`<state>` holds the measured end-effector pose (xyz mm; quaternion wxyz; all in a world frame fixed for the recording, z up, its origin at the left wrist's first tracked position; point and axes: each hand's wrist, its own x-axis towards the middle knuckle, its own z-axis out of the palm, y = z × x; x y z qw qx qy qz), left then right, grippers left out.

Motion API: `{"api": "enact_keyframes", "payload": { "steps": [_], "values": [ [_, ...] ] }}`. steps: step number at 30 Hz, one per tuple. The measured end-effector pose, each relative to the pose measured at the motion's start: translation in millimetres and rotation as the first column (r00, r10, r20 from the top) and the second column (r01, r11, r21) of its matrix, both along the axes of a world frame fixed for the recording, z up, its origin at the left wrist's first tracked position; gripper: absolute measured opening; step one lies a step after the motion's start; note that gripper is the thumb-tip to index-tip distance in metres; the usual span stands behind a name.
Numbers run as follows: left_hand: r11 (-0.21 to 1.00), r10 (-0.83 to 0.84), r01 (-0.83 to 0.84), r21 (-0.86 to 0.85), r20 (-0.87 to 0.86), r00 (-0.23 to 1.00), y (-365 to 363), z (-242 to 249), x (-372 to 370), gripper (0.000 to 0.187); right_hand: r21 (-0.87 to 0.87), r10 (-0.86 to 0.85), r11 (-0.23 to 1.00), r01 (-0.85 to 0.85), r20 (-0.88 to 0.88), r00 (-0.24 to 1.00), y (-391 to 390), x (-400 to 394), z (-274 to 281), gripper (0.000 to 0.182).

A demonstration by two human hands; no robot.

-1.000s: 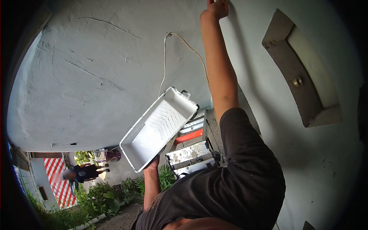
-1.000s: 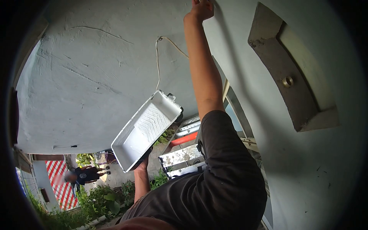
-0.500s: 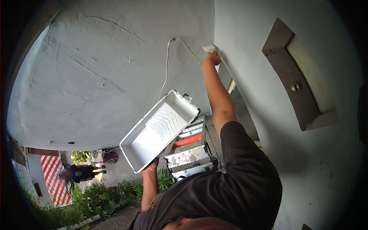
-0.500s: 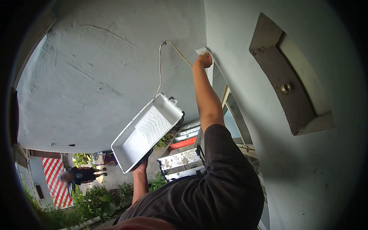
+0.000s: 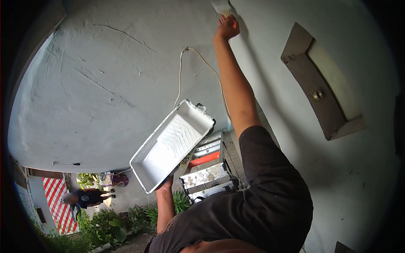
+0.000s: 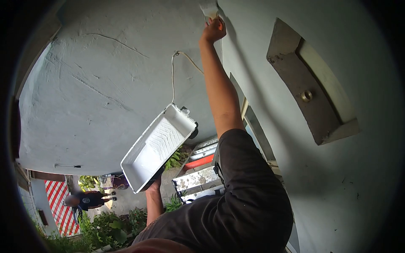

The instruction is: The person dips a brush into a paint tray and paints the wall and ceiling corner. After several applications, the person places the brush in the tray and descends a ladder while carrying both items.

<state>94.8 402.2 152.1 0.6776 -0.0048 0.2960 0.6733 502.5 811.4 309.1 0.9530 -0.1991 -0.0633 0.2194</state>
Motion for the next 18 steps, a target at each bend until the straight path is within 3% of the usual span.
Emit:
{"api": "enact_keyframes", "payload": {
  "steps": [4,6,8,10,13,14,17,18],
  "values": [
    [0.999,-0.029,0.029,0.045,0.019,0.999,-3.1,-0.2,-1.7,0.053,-0.397,-0.046,0.918,0.016,-0.064,0.997,-15.4,-21.1,-119.0,0.017],
    [1.0,-0.021,0.021,0.018,0.033,0.999,-3.0,6.0,3.3,0.054,-0.684,-0.126,0.723,0.092,0.001,0.992,-6.0,-19.3,-193.9,0.014],
    [0.995,-0.062,0.062,0.073,0.006,0.998,-5.8,10.3,5.1,0.054,-0.824,0.021,0.554,-0.115,-0.125,0.992,-44.9,-28.6,-187.8,0.022],
    [0.988,-0.091,0.094,0.125,-0.028,0.995,-9.0,7.7,0.5,0.054,-0.789,0.056,0.606,-0.1,-0.083,0.995,-37.1,-28.8,-173.5,0.021],
    [0.998,-0.033,0.028,0.053,0.082,0.996,-7.9,-3.4,-7.2,0.055,-0.435,0.045,0.899,-0.047,-0.015,0.999,0.3,-15.2,-85.7,0.017],
    [0.992,-0.064,0.061,0.114,0.023,0.998,-8.2,-4.0,-6.6,0.055,-0.195,0.022,0.98,-0.034,-0.061,0.998,-3.5,-14.6,-39.1,0.017],
    [0.985,-0.081,0.082,0.152,-0.013,0.997,-8.3,-2.9,-3.5,0.055,0.15,-0.02,0.989,0.0,0.135,0.991,-42.0,-13.8,63.0,0.02],
    [0.989,-0.067,0.065,0.131,0.011,0.998,-9.5,-1.8,-1.7,0.054,0.144,-0.016,0.99,-0.005,0.138,0.99,-33.9,-9.7,64.7,0.02]
  ]
}}
